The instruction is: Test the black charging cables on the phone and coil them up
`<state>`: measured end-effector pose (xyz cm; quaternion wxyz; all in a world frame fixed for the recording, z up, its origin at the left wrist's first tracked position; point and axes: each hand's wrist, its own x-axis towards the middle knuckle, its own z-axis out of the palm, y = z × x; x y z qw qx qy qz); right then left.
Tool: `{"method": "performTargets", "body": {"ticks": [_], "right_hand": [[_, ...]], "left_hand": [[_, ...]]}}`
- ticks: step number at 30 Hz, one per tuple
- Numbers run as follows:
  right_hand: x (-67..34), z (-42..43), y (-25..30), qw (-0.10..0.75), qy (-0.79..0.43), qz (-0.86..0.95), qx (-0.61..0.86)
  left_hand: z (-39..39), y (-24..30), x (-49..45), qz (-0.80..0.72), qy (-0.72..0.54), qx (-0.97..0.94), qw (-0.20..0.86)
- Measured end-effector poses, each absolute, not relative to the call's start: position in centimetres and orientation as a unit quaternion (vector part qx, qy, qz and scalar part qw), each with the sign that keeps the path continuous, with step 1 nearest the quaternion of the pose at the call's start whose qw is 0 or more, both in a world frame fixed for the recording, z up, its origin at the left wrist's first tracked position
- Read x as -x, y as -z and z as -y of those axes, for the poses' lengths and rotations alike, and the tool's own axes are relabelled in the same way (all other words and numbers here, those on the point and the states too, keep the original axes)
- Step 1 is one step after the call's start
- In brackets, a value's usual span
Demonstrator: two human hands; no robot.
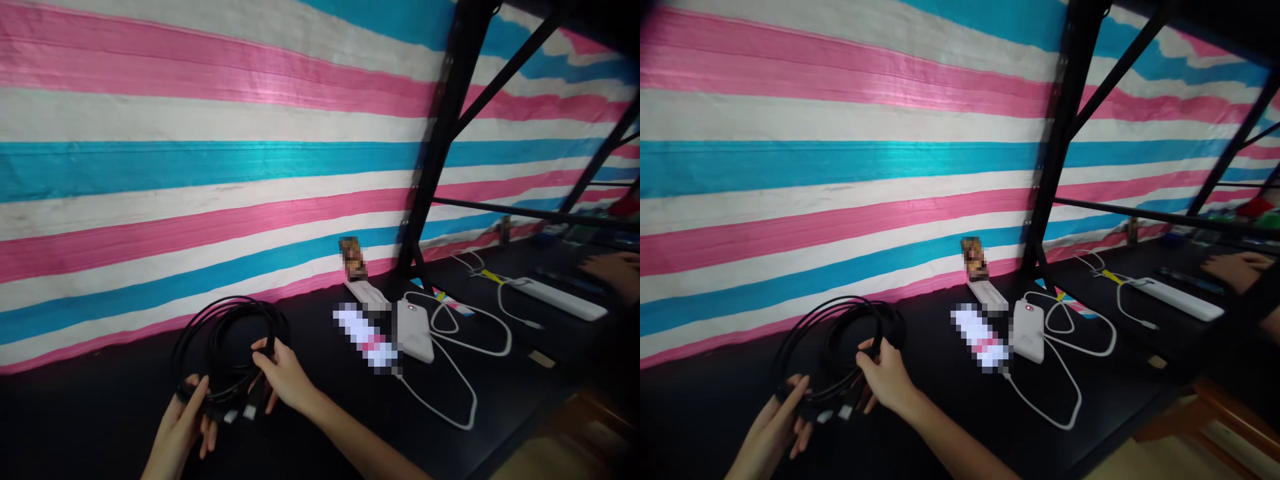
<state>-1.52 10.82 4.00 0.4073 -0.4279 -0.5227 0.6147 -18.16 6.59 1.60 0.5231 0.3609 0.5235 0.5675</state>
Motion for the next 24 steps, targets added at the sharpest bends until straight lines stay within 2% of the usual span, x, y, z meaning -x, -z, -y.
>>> {"method": "performTargets", "body": {"ticks": [5,17,24], "right_hand": [[1.4,-10.8,-4.0,0.357,-0.598,0.573,0.433],[-0.3,-13.4,-3.5,0.395,-0.519,0.586,0.480],[-1.5,-13.4,-3.7,0.330,-0.308,0.673,0.586]], "left_hand": [[-7.1,-1.2,18.4,-0.522,-0.572,-0.413,0.480],[-8.8,-1.9,17.5,-0.477,-0.570,-0.450,0.495],[-8.9,-1.3,18.4,-0.478,-0.544,-0.459,0.514]]}}
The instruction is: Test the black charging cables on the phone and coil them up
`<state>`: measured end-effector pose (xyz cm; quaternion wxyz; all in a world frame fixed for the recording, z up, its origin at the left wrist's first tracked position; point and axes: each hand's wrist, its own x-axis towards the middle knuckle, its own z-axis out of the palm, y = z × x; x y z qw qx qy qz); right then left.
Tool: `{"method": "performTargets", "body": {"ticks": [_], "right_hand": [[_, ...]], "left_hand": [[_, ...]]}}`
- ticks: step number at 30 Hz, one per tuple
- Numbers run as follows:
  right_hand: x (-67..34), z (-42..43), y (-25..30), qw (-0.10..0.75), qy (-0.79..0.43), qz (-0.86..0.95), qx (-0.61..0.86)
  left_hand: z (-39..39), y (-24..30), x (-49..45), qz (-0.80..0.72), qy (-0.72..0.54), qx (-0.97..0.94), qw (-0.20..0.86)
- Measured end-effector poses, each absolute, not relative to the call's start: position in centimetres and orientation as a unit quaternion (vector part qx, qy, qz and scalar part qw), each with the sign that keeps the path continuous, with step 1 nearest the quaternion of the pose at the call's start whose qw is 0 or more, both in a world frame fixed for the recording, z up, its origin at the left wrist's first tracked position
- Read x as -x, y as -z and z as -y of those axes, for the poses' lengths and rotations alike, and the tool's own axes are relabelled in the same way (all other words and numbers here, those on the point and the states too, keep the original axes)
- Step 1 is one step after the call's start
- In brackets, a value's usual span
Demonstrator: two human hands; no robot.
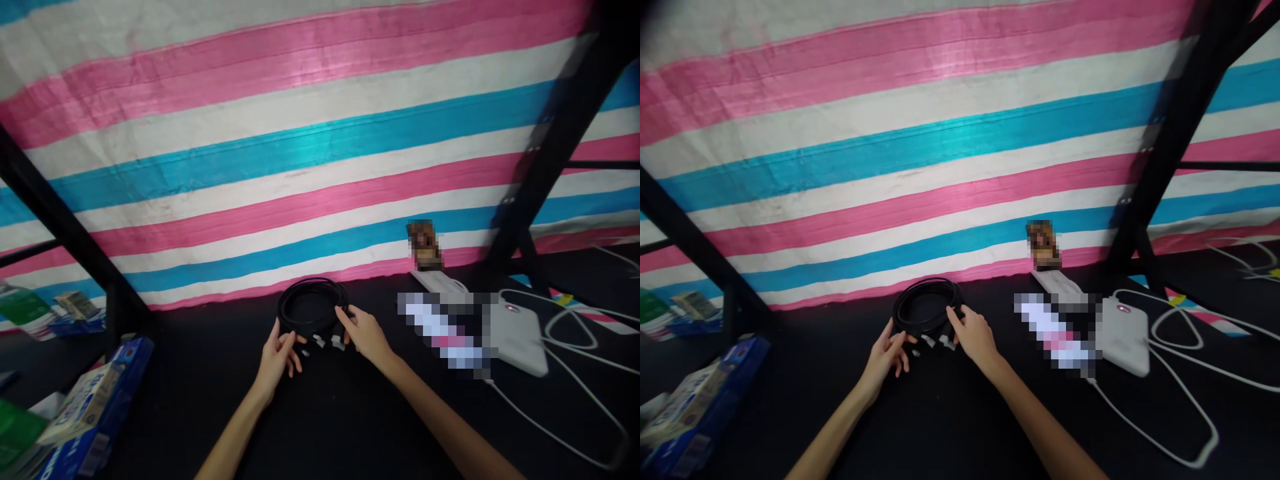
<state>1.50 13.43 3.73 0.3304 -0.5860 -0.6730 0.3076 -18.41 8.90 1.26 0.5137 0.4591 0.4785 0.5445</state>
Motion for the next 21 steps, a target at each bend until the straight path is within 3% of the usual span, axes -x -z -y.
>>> {"method": "performTargets", "body": {"ticks": [7,14,21], "right_hand": [[-2.0,-13.2,-4.6,0.207,-0.183,0.717,0.640],[-3.7,-14.6,-4.0,0.235,-0.184,0.677,0.673],[-4.0,-15.2,-2.4,0.211,-0.142,0.693,0.675]], "left_hand": [[-8.0,-1.8,18.8,-0.493,-0.497,-0.465,0.542],[-8.0,-1.9,20.0,-0.534,-0.565,-0.424,0.465],[-7.7,-1.9,20.9,-0.552,-0.610,-0.367,0.435]]}}
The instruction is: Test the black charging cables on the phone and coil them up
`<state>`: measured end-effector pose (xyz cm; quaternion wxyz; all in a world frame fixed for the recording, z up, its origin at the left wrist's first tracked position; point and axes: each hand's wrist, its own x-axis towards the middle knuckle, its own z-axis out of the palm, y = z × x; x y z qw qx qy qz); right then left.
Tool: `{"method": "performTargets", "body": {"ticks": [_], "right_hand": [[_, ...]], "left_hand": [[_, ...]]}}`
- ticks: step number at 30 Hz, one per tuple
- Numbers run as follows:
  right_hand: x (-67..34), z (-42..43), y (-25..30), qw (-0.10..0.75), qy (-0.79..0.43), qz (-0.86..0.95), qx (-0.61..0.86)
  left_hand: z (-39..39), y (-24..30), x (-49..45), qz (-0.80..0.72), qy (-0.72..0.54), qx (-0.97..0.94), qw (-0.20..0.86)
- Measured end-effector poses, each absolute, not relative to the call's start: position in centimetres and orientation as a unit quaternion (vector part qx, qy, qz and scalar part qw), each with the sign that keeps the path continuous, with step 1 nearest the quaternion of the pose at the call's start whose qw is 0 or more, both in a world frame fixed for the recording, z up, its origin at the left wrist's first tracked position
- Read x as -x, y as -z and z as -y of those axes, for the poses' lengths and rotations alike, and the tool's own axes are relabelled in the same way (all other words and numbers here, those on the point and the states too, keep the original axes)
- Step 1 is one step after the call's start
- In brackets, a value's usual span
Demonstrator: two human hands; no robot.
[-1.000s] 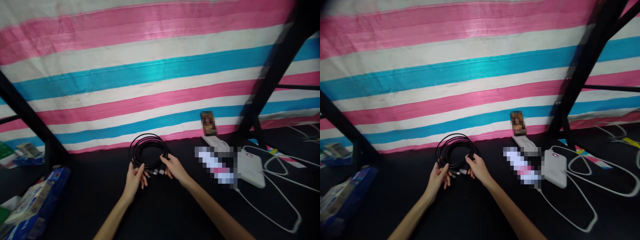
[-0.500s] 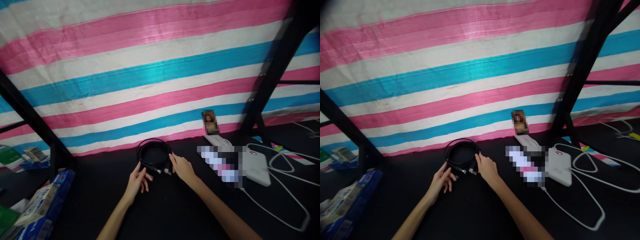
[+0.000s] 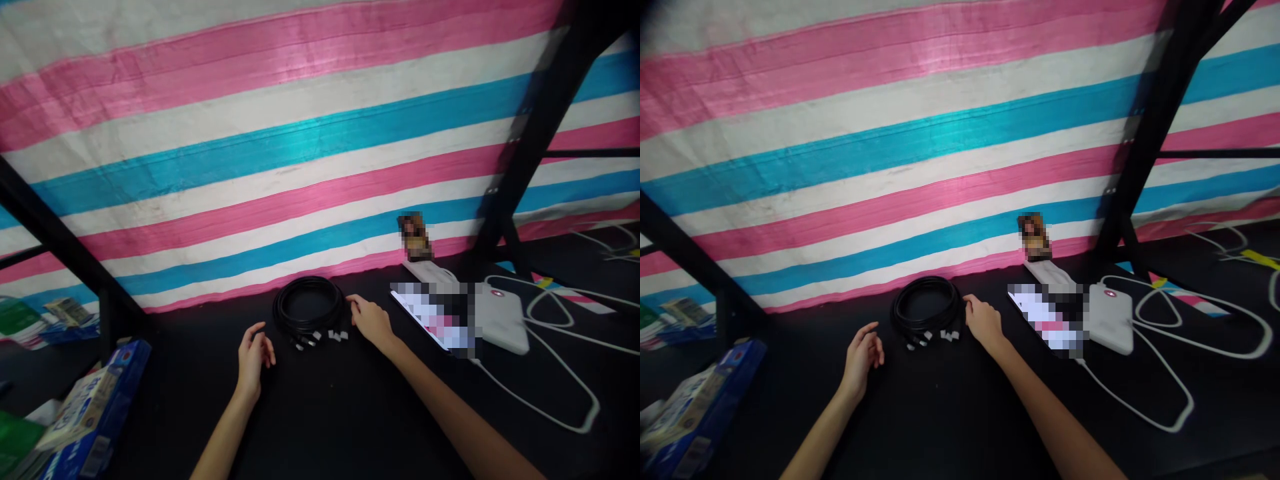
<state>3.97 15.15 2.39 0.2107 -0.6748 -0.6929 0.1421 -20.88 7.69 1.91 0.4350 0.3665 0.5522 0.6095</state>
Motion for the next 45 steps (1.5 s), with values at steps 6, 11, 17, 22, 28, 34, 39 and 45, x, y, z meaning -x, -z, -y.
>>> {"method": "performTargets", "body": {"ticks": [6,11,17,22,28,34,39,45], "right_hand": [[-3.5,-15.0,-2.1,0.164,-0.085,0.705,0.684],[-3.2,-14.9,-2.1,0.152,-0.077,0.714,0.680],[-3.0,-14.7,-2.3,0.141,-0.077,0.716,0.680],[-2.9,-14.4,-2.5,0.137,-0.079,0.717,0.679],[-3.0,-14.4,-2.2,0.146,-0.067,0.719,0.676],[-2.9,-14.3,-2.5,0.137,-0.081,0.716,0.680],[-2.8,-14.3,-2.6,0.135,-0.086,0.716,0.679],[-2.9,-14.4,-2.2,0.142,-0.071,0.721,0.674]], "left_hand": [[-7.7,-1.7,21.2,-0.542,-0.607,-0.370,0.448],[-7.7,-1.7,21.1,-0.542,-0.599,-0.380,0.451],[-7.6,-1.8,20.9,-0.545,-0.589,-0.391,0.451],[-7.5,-1.7,21.0,-0.559,-0.574,-0.399,0.446],[-7.6,-1.7,20.9,-0.561,-0.571,-0.404,0.442],[-7.5,-1.8,20.9,-0.564,-0.571,-0.399,0.443],[-7.4,-1.9,20.9,-0.563,-0.567,-0.403,0.447],[-7.4,-2.0,20.9,-0.568,-0.566,-0.400,0.445]]}}
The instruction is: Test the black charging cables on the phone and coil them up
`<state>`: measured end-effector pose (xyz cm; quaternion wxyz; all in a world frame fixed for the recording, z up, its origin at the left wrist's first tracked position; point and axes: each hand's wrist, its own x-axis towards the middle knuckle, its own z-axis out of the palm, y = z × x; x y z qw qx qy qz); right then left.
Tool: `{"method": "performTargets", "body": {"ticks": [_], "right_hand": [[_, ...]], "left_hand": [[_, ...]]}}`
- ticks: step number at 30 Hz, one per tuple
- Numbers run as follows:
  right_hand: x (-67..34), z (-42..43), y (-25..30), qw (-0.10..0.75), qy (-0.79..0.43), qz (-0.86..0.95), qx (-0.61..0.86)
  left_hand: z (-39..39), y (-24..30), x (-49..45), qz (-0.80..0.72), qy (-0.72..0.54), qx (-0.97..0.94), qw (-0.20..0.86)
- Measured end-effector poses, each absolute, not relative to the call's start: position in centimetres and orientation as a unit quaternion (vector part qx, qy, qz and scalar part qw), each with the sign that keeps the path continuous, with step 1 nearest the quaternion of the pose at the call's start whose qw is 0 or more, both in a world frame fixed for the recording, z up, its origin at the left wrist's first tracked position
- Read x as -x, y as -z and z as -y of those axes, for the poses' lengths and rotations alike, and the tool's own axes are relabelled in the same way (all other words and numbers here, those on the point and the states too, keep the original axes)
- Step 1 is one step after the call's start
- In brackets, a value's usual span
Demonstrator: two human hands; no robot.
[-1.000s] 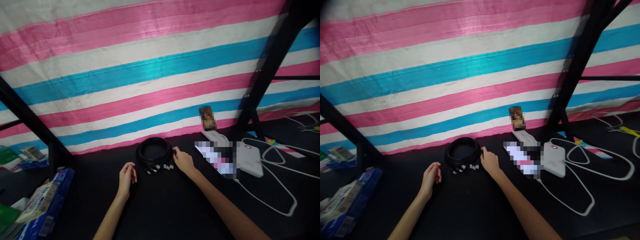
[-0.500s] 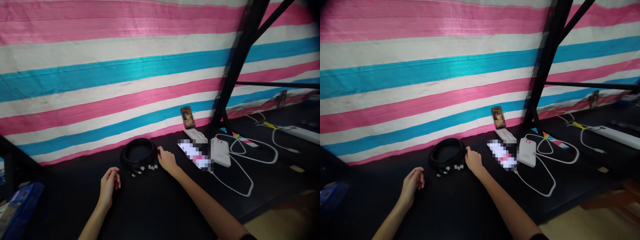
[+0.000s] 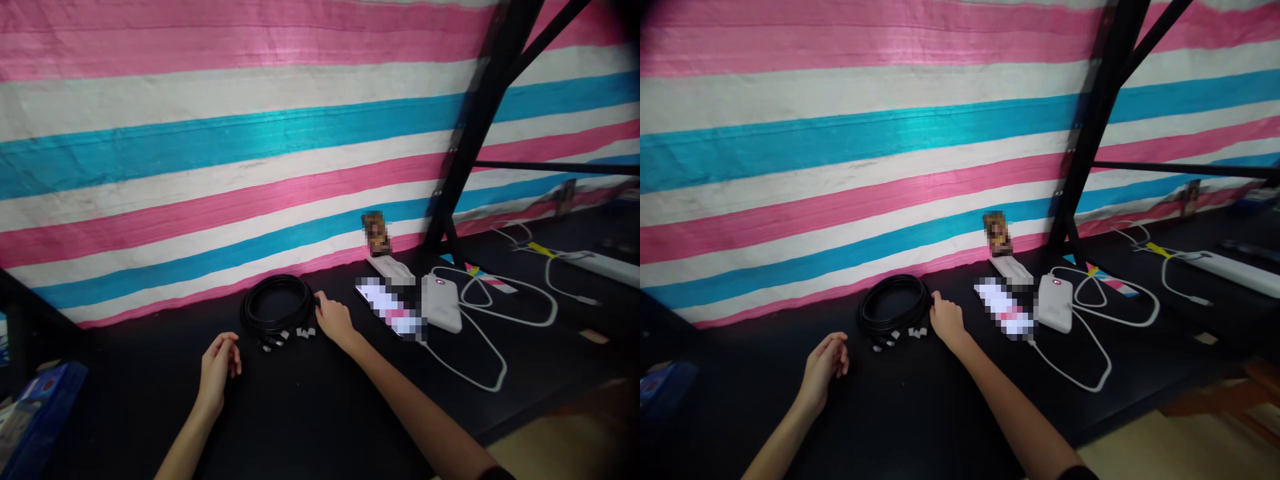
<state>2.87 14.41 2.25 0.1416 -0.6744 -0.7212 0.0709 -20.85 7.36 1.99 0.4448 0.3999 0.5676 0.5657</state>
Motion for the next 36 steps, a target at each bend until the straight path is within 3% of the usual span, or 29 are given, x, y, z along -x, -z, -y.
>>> {"method": "performTargets", "body": {"ticks": [32,36], "right_hand": [[-2.95,-14.49,-2.02,0.150,-0.071,0.727,0.666],[-3.33,-14.60,-2.25,0.175,-0.094,0.717,0.668]], "left_hand": [[-7.75,-1.28,21.16,-0.572,-0.562,-0.405,0.438],[-7.52,-1.45,21.17,-0.593,-0.565,-0.435,0.375]]}}
